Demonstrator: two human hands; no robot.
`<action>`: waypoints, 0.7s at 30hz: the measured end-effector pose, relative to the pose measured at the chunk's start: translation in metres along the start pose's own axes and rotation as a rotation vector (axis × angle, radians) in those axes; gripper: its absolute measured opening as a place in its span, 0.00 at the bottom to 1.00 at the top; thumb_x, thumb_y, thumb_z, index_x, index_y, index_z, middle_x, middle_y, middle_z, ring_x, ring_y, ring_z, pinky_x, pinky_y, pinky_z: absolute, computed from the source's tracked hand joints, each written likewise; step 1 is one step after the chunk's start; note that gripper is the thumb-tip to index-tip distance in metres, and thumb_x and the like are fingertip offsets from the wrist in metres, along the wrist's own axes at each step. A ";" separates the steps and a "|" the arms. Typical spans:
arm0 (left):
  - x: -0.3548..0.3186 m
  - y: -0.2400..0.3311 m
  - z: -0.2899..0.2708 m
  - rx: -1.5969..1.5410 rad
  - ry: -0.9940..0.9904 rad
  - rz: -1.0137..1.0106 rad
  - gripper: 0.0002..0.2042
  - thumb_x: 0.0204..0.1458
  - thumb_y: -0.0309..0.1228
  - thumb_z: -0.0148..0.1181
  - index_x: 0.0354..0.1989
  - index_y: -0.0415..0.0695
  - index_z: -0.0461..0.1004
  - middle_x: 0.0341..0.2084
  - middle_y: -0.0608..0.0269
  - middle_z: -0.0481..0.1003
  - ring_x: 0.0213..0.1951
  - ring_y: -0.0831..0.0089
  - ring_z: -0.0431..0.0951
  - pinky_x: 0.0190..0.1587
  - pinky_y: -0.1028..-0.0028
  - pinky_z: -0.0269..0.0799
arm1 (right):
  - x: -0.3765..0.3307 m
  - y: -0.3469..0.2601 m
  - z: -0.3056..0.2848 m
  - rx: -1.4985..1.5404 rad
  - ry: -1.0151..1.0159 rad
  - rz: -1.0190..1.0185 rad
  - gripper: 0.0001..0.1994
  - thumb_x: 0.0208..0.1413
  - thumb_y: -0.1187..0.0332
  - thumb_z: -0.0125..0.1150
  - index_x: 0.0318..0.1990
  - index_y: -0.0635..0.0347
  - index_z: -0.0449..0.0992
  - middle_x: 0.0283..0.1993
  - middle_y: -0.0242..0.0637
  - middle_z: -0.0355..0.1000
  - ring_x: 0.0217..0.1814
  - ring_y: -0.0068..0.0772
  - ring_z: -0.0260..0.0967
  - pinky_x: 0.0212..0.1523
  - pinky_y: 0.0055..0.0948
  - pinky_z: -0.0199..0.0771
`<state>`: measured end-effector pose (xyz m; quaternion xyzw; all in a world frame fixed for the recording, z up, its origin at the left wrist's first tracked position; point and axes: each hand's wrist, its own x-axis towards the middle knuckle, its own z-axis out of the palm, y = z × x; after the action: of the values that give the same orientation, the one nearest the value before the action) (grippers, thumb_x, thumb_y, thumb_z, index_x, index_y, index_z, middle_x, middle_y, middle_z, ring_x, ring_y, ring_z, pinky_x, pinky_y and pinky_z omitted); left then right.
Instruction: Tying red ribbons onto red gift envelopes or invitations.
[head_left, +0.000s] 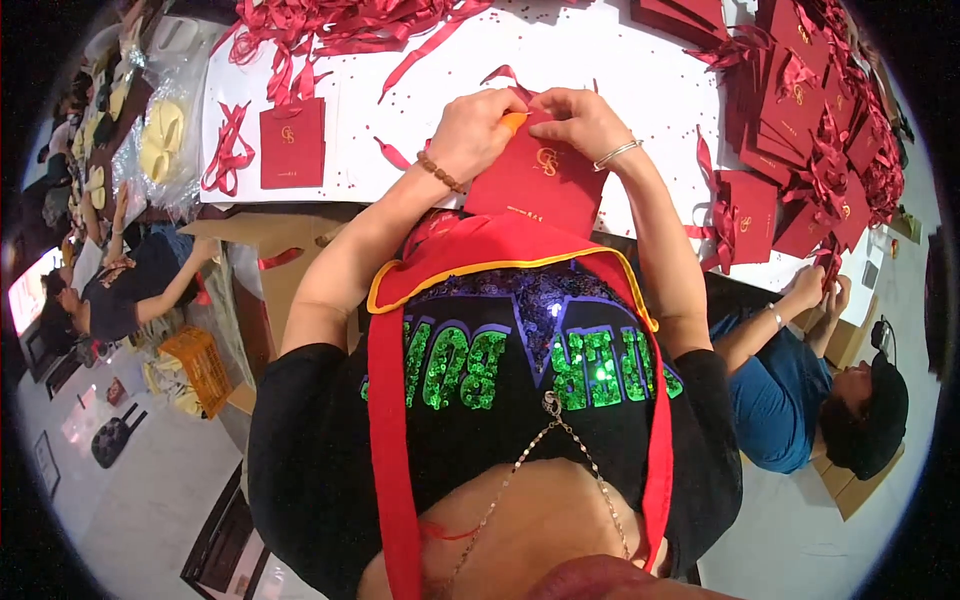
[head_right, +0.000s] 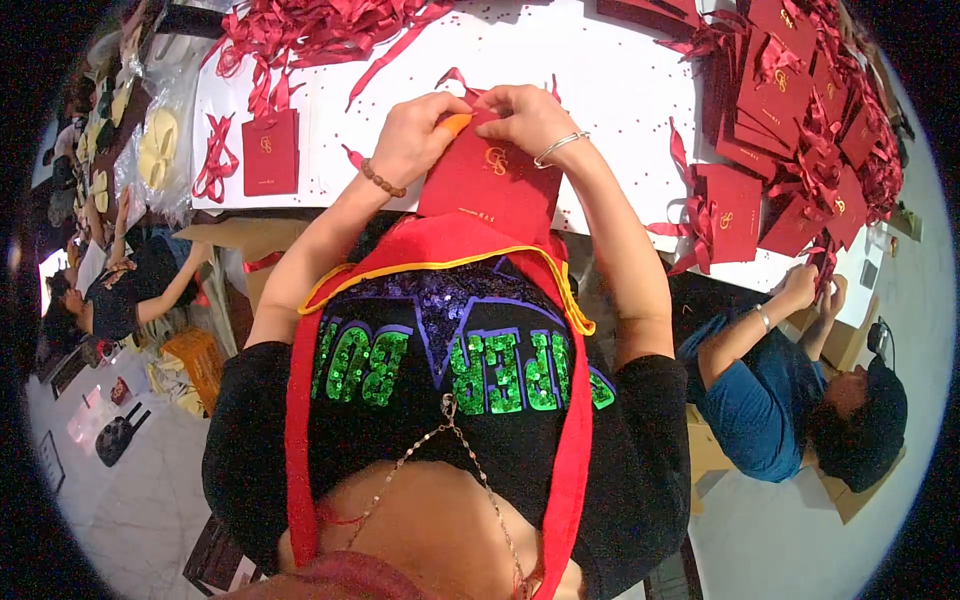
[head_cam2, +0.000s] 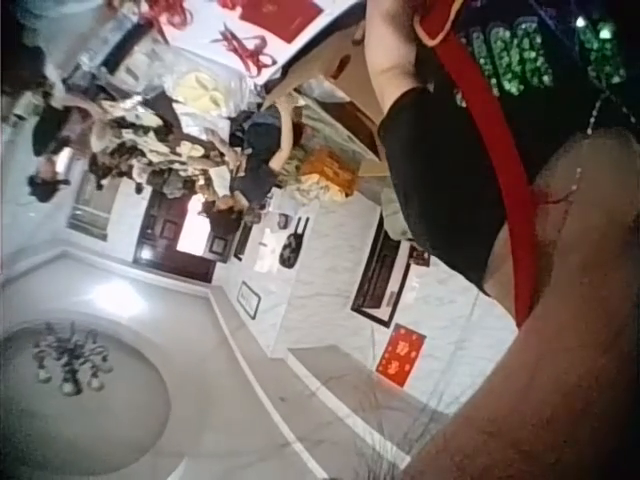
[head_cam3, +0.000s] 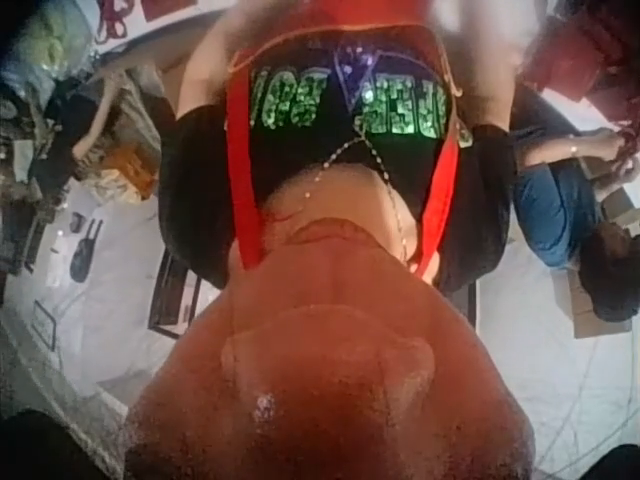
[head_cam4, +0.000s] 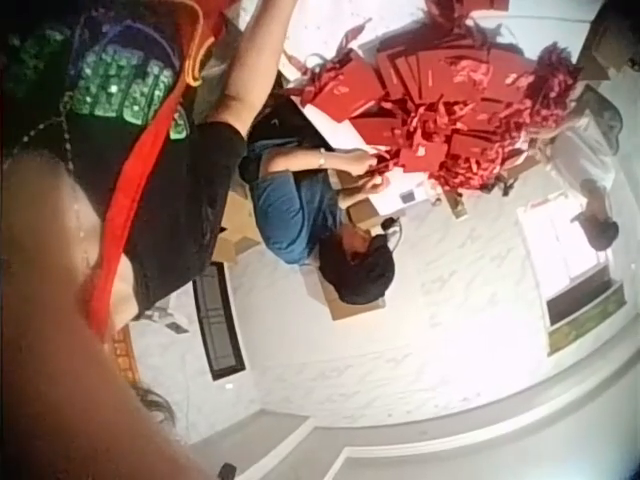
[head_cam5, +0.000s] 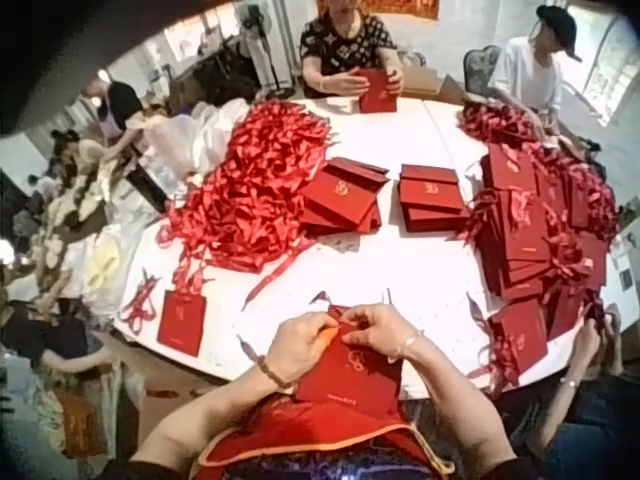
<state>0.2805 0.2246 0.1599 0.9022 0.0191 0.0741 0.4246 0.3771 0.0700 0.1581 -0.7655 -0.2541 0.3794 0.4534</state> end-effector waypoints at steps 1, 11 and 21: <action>0.000 0.000 0.000 0.000 -0.005 0.001 0.07 0.45 0.27 0.53 0.31 0.39 0.73 0.25 0.54 0.74 0.28 0.62 0.75 0.31 0.72 0.69 | 0.000 0.000 0.001 0.003 -0.012 -0.011 0.13 0.41 0.73 0.62 0.38 0.64 0.74 0.28 0.34 0.72 0.29 0.23 0.68 0.33 0.22 0.68; -0.004 -0.005 -0.004 0.000 -0.064 -0.074 0.07 0.44 0.27 0.54 0.30 0.39 0.73 0.24 0.54 0.74 0.26 0.63 0.75 0.29 0.72 0.68 | 0.006 0.004 0.003 0.070 -0.074 0.065 0.13 0.41 0.73 0.62 0.37 0.65 0.74 0.29 0.33 0.72 0.30 0.21 0.67 0.32 0.20 0.67; 0.000 -0.003 -0.007 -0.019 -0.125 -0.123 0.06 0.43 0.27 0.51 0.27 0.40 0.72 0.23 0.51 0.74 0.28 0.56 0.74 0.32 0.64 0.69 | 0.006 -0.006 0.002 0.074 -0.173 0.091 0.14 0.45 0.73 0.60 0.42 0.67 0.71 0.33 0.32 0.73 0.33 0.19 0.67 0.37 0.17 0.67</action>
<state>0.2794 0.2323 0.1622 0.8980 0.0475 -0.0084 0.4372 0.3783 0.0779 0.1604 -0.7233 -0.2433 0.4735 0.4398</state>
